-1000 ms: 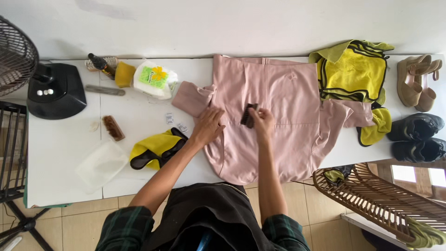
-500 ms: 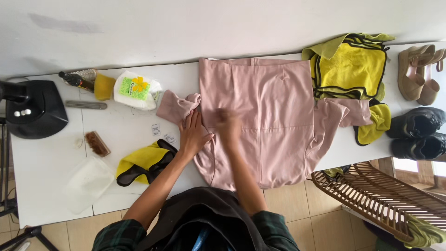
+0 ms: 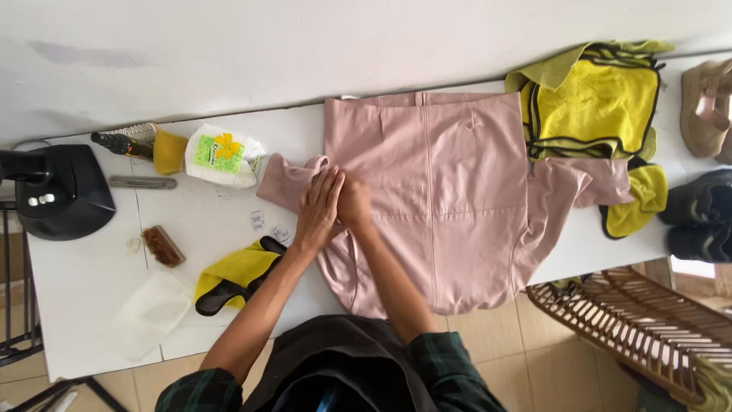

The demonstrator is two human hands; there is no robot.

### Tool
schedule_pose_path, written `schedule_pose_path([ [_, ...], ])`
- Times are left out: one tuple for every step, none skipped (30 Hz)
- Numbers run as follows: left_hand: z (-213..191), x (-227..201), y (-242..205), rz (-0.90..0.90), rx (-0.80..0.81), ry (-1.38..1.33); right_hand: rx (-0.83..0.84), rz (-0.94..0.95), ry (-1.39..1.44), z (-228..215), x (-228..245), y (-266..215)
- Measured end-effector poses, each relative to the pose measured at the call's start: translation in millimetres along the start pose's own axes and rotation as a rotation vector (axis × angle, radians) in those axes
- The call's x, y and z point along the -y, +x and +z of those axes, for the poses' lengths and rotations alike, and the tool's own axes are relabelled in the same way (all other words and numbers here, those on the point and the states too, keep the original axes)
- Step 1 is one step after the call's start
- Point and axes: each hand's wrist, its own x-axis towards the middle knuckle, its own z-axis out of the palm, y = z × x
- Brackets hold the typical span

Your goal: The person cleans a pink jacket by wiping it with a yellow cloth and scrubbing it with a brush on a white table.

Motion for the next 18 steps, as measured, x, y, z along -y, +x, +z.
schedule_pose_path([
  [-0.7,3.3,5.1,0.007,0.011,-0.001,0.001,0.013,0.001,-19.8,-26.2,-3.3],
  [-1.4,8.7,13.4,0.012,0.116,-0.08,-0.027,0.253,0.033,-38.2,-51.9,-2.1],
  [-2.3,14.9,21.7,0.015,0.221,-0.159,-0.056,0.493,0.064,-55.9,-77.1,-0.8],
  [-2.8,17.6,31.2,0.011,0.222,-0.165,-0.051,0.492,0.06,-66.6,-94.5,3.0],
  [-2.9,20.4,40.5,0.025,0.299,-0.106,-0.222,0.525,-0.124,-77.1,-112.1,6.7],
  [-2.3,22.1,49.3,0.027,0.37,-0.046,-0.389,0.54,-0.304,-87.3,-131.1,13.0],
  [-0.1,26.4,59.3,0.011,0.366,-0.051,-0.379,0.526,-0.303,-63.4,-108.0,22.9],
  [0.6,29.8,62.9,0.016,0.379,-0.063,-0.27,0.421,-0.191,-40.0,-82.6,24.0],
  [1.7,32.4,66.6,0.02,0.393,-0.075,-0.161,0.317,-0.078,-17.3,-57.7,24.2],
  [0.6,33.3,68.5,0.016,0.395,-0.079,-0.155,0.316,-0.08,-5.2,-42.7,23.7],
  [-1.1,34.8,70.6,0.001,0.37,-0.035,-0.08,0.284,-0.054,7.2,-27.1,23.4],
  [-5.1,42.6,71.5,-0.014,0.346,0.014,-0.005,0.252,-0.023,23.7,-6.1,24.1],
  [-4.9,50.4,71.4,-0.018,0.35,0.014,0.0,0.253,-0.021,7.2,-26.0,22.8],
  [-3.2,55.9,70.2,-0.005,0.359,-0.024,0.003,0.365,0.074,-10.8,-47.5,18.0],
  [-1.4,61.2,69.1,0.009,0.367,-0.063,0.005,0.476,0.169,-28.8,-69.1,13.0],
  [1.8,61.3,66.4,0.011,0.373,-0.071,0.008,0.482,0.162,-47.9,-96.0,11.6],
  [4.3,61.0,63.6,-0.003,0.378,-0.083,-0.15,0.553,-0.031,-67.9,-122.2,10.2],
  [6.2,62.4,65.4,-0.025,0.371,-0.088,-0.31,0.602,-0.217,-86.1,-149.8,17.0],
])
